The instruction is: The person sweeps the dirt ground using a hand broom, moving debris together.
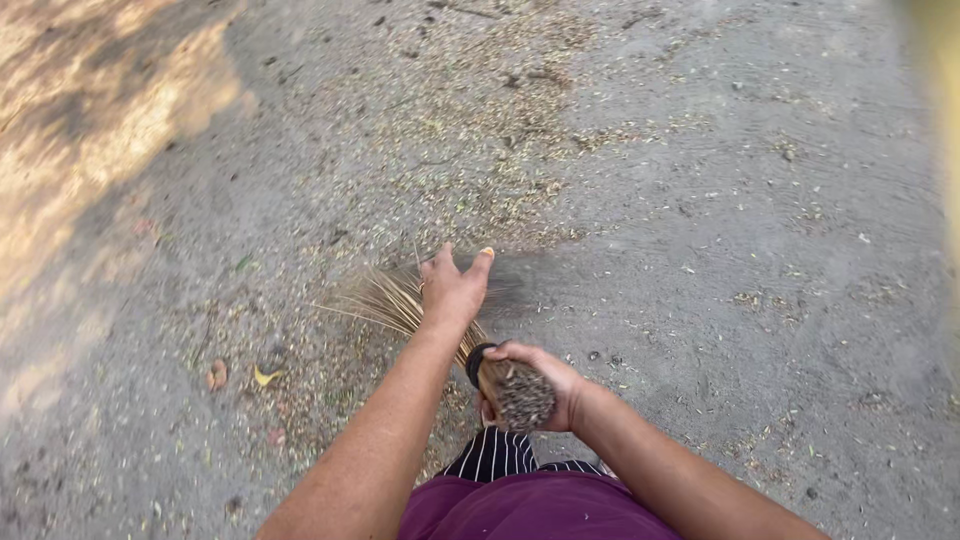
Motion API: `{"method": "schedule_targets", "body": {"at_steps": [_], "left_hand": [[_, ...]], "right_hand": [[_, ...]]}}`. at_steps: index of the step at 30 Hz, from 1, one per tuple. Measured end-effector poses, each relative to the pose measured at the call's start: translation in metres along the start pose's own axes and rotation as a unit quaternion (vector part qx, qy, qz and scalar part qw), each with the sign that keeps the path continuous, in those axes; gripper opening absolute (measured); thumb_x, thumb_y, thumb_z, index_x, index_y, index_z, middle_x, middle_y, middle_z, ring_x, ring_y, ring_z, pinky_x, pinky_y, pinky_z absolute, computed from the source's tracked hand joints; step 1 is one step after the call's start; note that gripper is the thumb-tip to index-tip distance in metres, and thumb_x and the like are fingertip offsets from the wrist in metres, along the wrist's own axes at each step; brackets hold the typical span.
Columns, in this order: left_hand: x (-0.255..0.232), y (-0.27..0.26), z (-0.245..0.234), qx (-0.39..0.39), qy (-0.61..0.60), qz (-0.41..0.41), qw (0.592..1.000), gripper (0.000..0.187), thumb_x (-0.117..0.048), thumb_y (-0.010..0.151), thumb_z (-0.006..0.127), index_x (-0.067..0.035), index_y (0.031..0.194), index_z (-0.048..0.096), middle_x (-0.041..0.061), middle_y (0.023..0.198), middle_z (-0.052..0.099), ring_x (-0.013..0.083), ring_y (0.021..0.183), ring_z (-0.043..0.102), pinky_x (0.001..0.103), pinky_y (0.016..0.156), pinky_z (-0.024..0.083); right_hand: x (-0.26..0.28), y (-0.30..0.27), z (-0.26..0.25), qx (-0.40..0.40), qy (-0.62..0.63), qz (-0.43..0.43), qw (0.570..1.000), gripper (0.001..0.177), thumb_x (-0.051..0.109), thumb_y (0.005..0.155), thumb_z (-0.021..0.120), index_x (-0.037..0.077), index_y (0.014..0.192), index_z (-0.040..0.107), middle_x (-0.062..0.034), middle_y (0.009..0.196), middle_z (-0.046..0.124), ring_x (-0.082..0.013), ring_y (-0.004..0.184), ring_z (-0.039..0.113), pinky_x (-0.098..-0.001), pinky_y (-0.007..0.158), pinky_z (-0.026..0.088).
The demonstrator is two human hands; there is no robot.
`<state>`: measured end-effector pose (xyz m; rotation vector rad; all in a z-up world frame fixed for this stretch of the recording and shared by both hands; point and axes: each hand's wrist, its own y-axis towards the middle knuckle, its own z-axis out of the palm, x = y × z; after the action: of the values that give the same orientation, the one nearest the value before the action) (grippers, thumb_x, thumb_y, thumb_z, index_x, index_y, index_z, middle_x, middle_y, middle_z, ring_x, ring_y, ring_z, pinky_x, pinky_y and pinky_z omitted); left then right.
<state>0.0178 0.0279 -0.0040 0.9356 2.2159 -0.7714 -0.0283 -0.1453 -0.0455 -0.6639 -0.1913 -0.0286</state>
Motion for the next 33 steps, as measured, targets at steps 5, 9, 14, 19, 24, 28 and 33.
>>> {"method": "schedule_targets", "body": {"at_steps": [5,9,14,19,24,28,33], "left_hand": [[-0.026,0.034,0.025,0.042,0.004,0.044,0.998,0.088,-0.054,0.085,0.069,-0.004,0.153,0.041,0.028,0.154,0.038,0.0434,0.140,0.045,0.046,0.115,0.039],[-0.063,0.044,0.049,0.090,0.008,0.084,0.992,0.090,-0.055,0.085,0.069,-0.004,0.154,0.040,0.027,0.153,0.041,0.0414,0.139,0.049,0.046,0.115,0.041],[-0.104,0.062,0.068,0.118,0.020,0.093,0.988,0.088,-0.056,0.085,0.067,-0.008,0.154,0.038,0.023,0.156,0.036,0.0402,0.140,0.046,0.047,0.114,0.039],[-0.121,0.093,0.078,0.104,0.029,0.077,0.991,0.087,-0.057,0.085,0.066,-0.010,0.154,0.040,0.022,0.156,0.037,0.0402,0.139,0.046,0.047,0.115,0.040],[-0.144,0.135,0.097,0.070,0.077,0.050,0.993,0.091,-0.059,0.084,0.066,-0.009,0.155,0.038,0.020,0.157,0.037,0.0382,0.143,0.042,0.049,0.116,0.035],[-0.186,0.159,0.123,0.067,0.144,0.094,0.983,0.094,-0.063,0.086,0.065,-0.003,0.154,0.036,0.020,0.160,0.035,0.0366,0.148,0.036,0.049,0.119,0.030],[-0.254,0.168,0.175,0.072,0.190,0.118,0.972,0.097,-0.059,0.086,0.067,-0.002,0.155,0.032,0.016,0.162,0.032,0.0321,0.151,0.028,0.047,0.125,0.016]], "right_hand": [[0.041,-0.036,0.001,0.045,0.080,-0.104,0.990,0.054,0.040,0.089,0.068,-0.005,0.118,0.061,-0.0211,0.093,0.073,-0.0270,0.072,0.072,-0.0389,0.060,0.061],[0.068,-0.046,0.005,-0.120,0.050,-0.181,0.975,0.042,0.036,0.087,0.066,0.001,0.111,0.062,-0.0169,0.088,0.072,-0.0291,0.074,0.073,-0.0444,0.066,0.064],[0.094,-0.041,-0.015,-0.202,0.111,-0.271,0.934,0.030,0.034,0.086,0.068,0.008,0.101,0.062,-0.0128,0.077,0.068,-0.0297,0.066,0.068,-0.0461,0.062,0.060],[0.118,-0.027,-0.026,-0.221,0.145,-0.192,0.945,0.024,0.031,0.085,0.067,0.010,0.097,0.066,-0.0108,0.077,0.069,-0.0287,0.065,0.068,-0.0458,0.063,0.058],[0.172,-0.023,-0.024,-0.142,0.085,-0.074,0.983,0.030,0.037,0.086,0.068,0.008,0.095,0.066,-0.0121,0.080,0.069,-0.0281,0.067,0.068,-0.0423,0.060,0.058],[0.262,-0.074,-0.057,-0.061,0.125,-0.096,0.986,0.045,0.038,0.085,0.069,0.000,0.107,0.064,-0.0157,0.086,0.070,-0.0268,0.068,0.070,-0.0370,0.053,0.058],[0.336,-0.137,-0.107,-0.088,0.084,-0.204,0.971,0.056,0.039,0.085,0.069,-0.004,0.120,0.062,-0.0171,0.091,0.071,-0.0246,0.072,0.070,-0.0348,0.057,0.059]]}}
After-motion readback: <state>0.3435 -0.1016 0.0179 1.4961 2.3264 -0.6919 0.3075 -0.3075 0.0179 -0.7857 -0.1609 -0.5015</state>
